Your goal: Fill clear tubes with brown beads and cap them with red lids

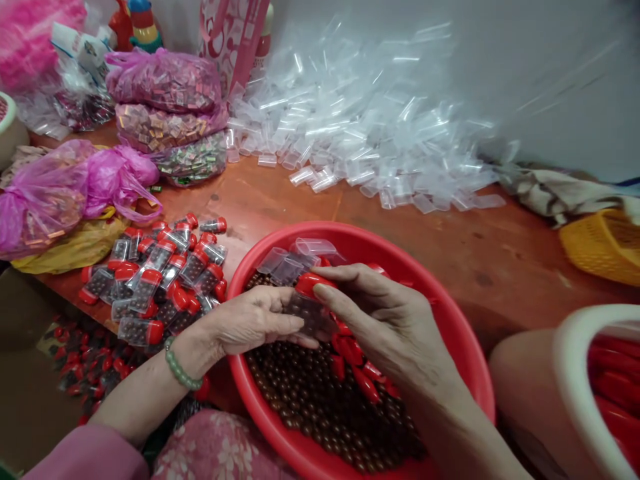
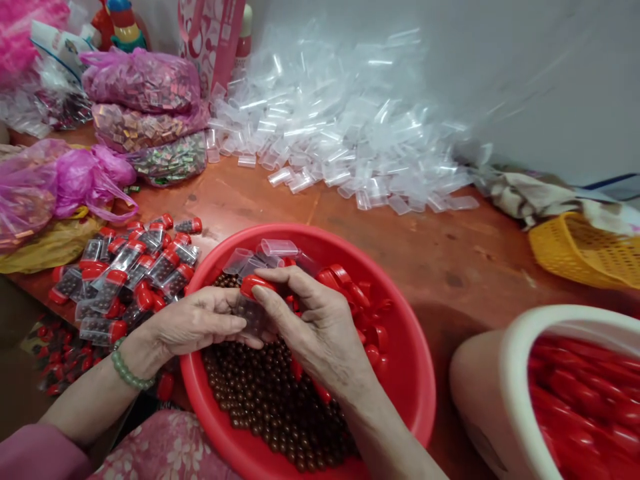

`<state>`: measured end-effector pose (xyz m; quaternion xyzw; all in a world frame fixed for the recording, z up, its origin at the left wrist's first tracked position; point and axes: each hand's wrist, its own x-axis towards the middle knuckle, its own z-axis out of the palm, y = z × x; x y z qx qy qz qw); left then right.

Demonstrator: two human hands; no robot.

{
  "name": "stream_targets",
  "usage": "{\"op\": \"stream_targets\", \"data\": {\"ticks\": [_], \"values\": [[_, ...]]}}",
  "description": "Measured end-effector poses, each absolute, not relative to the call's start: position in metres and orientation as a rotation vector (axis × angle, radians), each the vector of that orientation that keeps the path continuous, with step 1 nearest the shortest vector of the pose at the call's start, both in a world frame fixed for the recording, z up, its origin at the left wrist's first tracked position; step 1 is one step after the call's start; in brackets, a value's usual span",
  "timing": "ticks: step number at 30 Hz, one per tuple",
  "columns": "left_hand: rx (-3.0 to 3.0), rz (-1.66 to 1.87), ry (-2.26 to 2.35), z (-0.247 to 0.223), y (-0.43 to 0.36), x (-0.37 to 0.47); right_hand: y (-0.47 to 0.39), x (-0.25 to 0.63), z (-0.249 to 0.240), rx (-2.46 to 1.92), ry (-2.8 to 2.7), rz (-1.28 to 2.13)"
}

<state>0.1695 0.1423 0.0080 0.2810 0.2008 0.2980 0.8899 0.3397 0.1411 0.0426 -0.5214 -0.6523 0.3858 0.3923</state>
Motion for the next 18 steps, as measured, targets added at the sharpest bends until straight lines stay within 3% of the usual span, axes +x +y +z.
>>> {"op": "stream_targets", "data": {"ticks": [11,18], "values": [[0.531,0.548,0.491,0.008,0.149,0.173,0.144,0.349,0.044,-1.361,-1.764,0.855],[0.534,0.526,0.562,0.010,0.151,0.176,0.155,0.353,0.041,-1.363,-1.651,1.127]]}}
